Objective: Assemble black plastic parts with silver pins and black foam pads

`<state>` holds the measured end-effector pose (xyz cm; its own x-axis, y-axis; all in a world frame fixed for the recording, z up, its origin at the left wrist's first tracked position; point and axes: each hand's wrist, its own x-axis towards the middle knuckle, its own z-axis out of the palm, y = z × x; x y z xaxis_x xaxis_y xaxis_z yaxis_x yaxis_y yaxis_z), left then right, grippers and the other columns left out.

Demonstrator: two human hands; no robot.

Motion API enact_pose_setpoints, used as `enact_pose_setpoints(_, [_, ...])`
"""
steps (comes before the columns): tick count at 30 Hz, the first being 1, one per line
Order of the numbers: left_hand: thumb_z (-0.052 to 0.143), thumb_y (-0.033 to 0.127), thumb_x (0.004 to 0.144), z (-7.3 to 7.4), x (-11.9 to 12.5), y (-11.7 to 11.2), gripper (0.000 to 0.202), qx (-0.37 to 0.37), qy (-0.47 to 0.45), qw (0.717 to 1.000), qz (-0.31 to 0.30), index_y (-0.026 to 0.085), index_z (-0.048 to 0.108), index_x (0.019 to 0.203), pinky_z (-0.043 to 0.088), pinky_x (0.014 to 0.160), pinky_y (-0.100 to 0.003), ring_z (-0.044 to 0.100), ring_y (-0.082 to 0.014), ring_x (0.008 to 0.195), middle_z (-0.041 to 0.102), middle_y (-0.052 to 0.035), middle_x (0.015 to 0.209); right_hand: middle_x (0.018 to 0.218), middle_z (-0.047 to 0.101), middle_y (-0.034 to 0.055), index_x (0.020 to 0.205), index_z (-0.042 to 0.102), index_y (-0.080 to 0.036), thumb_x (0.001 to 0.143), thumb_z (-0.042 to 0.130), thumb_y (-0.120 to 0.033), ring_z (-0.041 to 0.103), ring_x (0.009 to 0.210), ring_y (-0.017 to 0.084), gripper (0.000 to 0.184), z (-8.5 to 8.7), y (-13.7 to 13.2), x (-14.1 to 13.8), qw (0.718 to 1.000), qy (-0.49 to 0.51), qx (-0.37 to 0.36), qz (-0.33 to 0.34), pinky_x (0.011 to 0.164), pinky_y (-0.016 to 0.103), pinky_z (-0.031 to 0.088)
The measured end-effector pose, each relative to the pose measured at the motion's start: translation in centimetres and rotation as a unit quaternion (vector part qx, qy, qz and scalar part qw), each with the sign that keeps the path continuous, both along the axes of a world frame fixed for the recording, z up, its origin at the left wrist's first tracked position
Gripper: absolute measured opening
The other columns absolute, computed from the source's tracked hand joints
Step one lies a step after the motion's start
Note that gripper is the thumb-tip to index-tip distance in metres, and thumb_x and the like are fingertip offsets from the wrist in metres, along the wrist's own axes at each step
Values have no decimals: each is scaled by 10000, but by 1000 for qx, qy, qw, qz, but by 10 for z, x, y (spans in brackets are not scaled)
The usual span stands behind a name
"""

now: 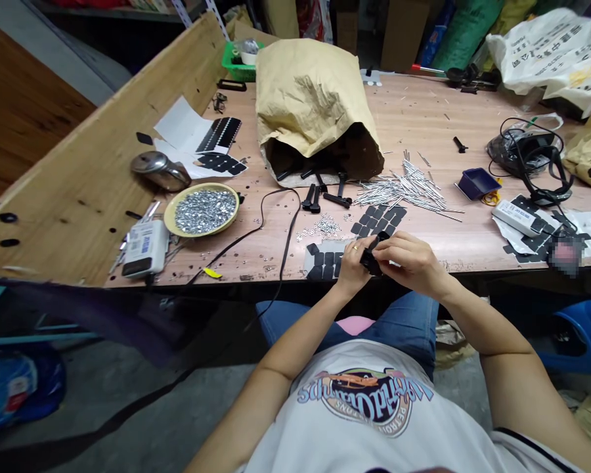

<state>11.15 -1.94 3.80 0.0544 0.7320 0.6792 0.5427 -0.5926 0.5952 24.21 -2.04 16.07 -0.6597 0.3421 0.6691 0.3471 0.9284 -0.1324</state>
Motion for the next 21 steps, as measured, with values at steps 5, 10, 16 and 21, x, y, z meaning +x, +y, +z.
enact_pose_setpoints(5, [417,234,866,-6,3,3,350,-5,42,999,-15,167,510,1196,484,844,-381,624,-224,978,673,-109,1051,840,687,56,779,552,-190,874,475,-105,587,710,129,149,3,4,3,1000,-27,-2,10,623,285,514])
enact_pose_setpoints(10, [389,142,846,-4,1,6,379,1,100,995,6,173,533,1195,474,825,-368,616,-210,967,679,-103,1034,785,672,52,779,563,-187,885,464,-129,573,674,133,156,5,6,7,997,-69,-16,11,613,296,514])
enact_pose_setpoints(16, [409,186,876,6,-2,6,343,-12,99,995,0,158,535,1193,458,850,-355,617,-205,974,673,-119,1073,863,693,88,884,571,-170,883,483,-107,625,752,145,108,3,2,6,998,-19,66,13,628,301,527])
enact_pose_setpoints(21, [390,228,903,11,-5,8,334,-6,99,995,27,171,544,1194,442,865,-355,622,-206,979,678,-121,1073,844,700,72,922,572,-183,873,510,-118,643,736,141,103,0,-4,11,998,4,64,9,623,302,541])
